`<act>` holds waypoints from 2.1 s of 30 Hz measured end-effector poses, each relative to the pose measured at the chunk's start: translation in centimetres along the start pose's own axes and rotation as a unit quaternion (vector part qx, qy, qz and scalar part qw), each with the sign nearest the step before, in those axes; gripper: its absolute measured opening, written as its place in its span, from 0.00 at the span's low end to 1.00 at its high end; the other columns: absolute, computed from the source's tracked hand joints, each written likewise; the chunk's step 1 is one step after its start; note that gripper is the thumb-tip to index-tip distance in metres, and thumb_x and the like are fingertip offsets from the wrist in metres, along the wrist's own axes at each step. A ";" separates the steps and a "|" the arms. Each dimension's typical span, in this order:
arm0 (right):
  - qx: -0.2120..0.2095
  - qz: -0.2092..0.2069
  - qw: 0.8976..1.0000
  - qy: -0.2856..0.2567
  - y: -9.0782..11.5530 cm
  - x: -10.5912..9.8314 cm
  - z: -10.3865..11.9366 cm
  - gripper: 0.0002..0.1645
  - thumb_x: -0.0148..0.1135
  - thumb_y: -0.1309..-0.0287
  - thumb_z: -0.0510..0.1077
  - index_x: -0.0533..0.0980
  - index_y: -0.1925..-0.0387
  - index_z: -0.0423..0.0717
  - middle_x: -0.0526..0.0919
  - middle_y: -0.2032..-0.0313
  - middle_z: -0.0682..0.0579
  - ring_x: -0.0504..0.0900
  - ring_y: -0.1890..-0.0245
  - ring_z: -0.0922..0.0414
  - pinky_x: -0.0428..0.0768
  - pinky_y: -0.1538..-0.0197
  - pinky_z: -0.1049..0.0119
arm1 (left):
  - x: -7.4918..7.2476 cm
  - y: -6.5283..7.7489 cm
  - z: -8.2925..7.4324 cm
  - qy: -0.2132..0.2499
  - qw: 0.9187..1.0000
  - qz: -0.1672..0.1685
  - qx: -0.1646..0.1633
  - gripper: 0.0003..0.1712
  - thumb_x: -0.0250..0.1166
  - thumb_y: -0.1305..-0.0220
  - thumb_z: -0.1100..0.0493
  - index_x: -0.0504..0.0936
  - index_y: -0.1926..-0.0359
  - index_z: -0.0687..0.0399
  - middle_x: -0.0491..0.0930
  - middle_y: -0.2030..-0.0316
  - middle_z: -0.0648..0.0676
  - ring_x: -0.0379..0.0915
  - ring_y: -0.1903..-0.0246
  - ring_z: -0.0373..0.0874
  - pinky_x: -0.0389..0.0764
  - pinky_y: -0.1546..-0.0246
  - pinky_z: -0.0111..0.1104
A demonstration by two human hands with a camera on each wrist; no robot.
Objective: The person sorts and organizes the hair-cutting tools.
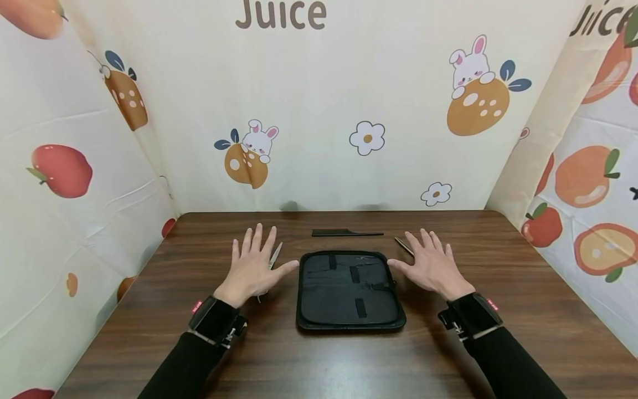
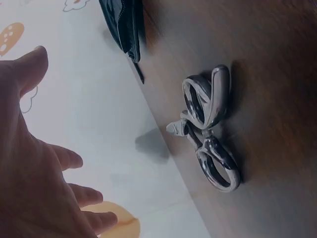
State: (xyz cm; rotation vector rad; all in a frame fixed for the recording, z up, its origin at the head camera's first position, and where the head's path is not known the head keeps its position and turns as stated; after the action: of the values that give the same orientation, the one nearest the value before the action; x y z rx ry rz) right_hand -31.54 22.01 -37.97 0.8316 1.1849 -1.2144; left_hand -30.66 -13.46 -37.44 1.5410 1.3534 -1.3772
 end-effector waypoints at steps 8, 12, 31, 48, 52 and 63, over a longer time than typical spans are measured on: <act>0.008 0.026 1.000 0.004 0.3 0.3 -0.8 0.46 0.48 0.42 0.68 0.58 0.36 0.38 0.59 0.41 0.30 0.56 0.43 0.33 0.61 0.49 0.35 | 0.7 -0.2 -1.1 0.011 1.000 0.013 0.021 0.54 0.42 0.45 0.22 0.40 0.29 0.49 0.36 0.31 0.62 0.25 0.34 0.57 0.34 0.40 0.56; 0.024 0.044 0.999 0.011 0.2 0.6 -1.5 0.41 0.53 0.43 0.63 0.61 0.39 0.36 0.63 0.45 0.31 0.60 0.46 0.35 0.68 0.59 0.36 | 1.0 -0.5 -1.6 0.018 0.999 0.018 0.035 0.52 0.42 0.44 0.23 0.41 0.29 0.48 0.37 0.31 0.62 0.27 0.34 0.56 0.37 0.38 0.53; 0.025 0.084 0.995 0.054 -0.6 2.2 -2.9 0.17 0.55 0.43 0.50 0.74 0.63 0.38 0.68 0.62 0.39 0.68 0.61 0.42 0.72 0.68 0.45 | 5.1 0.2 -5.4 0.060 0.983 0.142 0.094 0.50 0.51 0.44 0.28 0.51 0.31 0.53 0.44 0.32 0.60 0.39 0.35 0.53 0.56 0.42 0.49; 0.030 0.129 0.989 0.062 -1.7 2.1 -3.5 0.05 0.50 0.56 0.34 0.68 0.81 0.45 0.70 0.77 0.48 0.68 0.79 0.52 0.68 0.77 0.57 | 5.5 0.4 -6.5 0.057 0.982 0.162 0.084 0.48 0.58 0.46 0.32 0.59 0.35 0.60 0.47 0.32 0.59 0.44 0.36 0.52 0.60 0.43 0.47; 0.027 0.149 0.986 0.069 -1.8 2.3 -3.4 0.06 0.52 0.54 0.35 0.69 0.81 0.46 0.71 0.79 0.49 0.69 0.80 0.52 0.68 0.76 0.57 | 5.7 0.3 -6.4 0.052 0.981 0.169 0.077 0.49 0.58 0.46 0.32 0.59 0.35 0.63 0.47 0.32 0.60 0.45 0.36 0.53 0.60 0.43 0.46; 0.029 0.150 0.985 0.075 -1.9 2.8 -3.2 0.10 0.61 0.57 0.47 0.70 0.83 0.48 0.72 0.81 0.51 0.70 0.82 0.53 0.69 0.76 0.57 | 5.7 0.3 -6.6 0.046 0.980 0.175 0.078 0.49 0.59 0.47 0.32 0.60 0.36 0.64 0.49 0.33 0.61 0.47 0.37 0.54 0.60 0.43 0.46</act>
State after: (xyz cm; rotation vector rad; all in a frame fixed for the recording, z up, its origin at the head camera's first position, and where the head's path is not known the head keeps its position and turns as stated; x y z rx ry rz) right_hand -34.26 24.00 -41.21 1.1192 1.1006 -0.9547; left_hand -29.06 -5.90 -41.45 1.8646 0.9818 -1.2237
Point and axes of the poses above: each hand's wrist, its own y-axis away from the middle knuckle, its own x-axis out of the palm, z = x × y, the point moved 9 cm from there along -y, towards the middle knuckle
